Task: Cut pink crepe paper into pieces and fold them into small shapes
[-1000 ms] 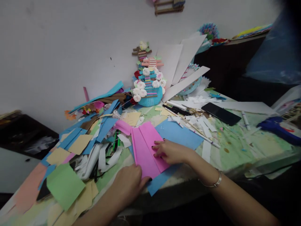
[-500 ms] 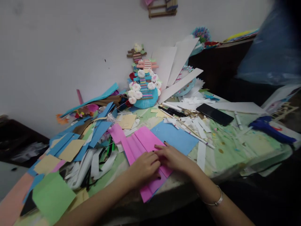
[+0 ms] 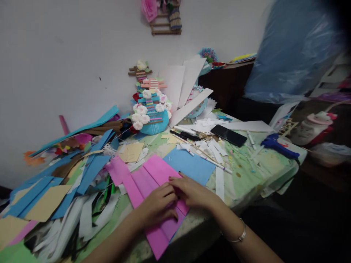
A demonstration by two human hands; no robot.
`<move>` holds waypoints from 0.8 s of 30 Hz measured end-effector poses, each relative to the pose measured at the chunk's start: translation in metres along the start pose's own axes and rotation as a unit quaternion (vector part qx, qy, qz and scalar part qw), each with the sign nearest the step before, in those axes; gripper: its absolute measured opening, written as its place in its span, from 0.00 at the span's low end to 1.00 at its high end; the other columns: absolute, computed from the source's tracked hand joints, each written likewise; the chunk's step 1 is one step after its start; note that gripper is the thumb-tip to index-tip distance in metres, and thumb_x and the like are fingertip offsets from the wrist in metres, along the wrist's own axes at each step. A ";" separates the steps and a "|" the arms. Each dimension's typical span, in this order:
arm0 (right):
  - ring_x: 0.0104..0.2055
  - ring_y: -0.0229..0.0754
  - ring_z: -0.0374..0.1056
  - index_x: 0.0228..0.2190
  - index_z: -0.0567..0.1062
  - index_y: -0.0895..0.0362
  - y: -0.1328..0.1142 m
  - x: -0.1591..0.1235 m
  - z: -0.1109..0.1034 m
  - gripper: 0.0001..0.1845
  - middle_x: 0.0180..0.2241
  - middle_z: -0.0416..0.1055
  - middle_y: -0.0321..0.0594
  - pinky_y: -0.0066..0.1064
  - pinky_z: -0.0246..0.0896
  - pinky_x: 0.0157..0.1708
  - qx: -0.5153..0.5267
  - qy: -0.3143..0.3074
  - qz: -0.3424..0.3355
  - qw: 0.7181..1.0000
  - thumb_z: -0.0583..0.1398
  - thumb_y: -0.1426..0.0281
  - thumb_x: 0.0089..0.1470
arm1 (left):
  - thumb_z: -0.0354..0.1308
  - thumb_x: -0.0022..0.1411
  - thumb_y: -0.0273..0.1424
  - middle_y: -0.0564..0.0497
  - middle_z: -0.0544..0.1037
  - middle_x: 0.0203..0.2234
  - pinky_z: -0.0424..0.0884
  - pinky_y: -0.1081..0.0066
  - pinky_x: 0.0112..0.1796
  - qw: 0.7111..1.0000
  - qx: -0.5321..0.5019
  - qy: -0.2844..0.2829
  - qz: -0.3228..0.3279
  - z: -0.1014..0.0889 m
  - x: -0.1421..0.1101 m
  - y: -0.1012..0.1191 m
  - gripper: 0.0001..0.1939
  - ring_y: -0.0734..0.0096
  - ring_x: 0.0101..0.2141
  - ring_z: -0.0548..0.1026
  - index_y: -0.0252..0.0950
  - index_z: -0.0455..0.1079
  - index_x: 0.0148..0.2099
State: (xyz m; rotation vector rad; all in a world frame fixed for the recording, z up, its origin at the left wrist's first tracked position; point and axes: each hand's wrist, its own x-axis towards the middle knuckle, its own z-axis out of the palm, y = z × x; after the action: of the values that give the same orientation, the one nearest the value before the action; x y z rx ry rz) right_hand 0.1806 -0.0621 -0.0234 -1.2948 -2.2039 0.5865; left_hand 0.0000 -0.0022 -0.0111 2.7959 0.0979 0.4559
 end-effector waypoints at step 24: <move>0.47 0.43 0.68 0.40 0.73 0.55 0.002 -0.001 -0.008 0.20 0.42 0.75 0.40 0.38 0.56 0.52 0.020 0.026 0.021 0.999 0.53 0.84 0.48 | 0.50 0.65 0.25 0.48 0.74 0.28 0.68 0.72 0.35 0.998 -0.023 0.065 -0.005 0.010 0.002 -0.009 0.11 0.70 0.34 0.70 0.35 0.72 0.33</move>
State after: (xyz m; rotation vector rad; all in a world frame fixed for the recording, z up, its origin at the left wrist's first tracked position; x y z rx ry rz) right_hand 0.1876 -0.0609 -0.0186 -1.3228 -2.1183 0.6031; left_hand 0.0045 0.0037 -0.0226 2.7169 0.1291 0.6301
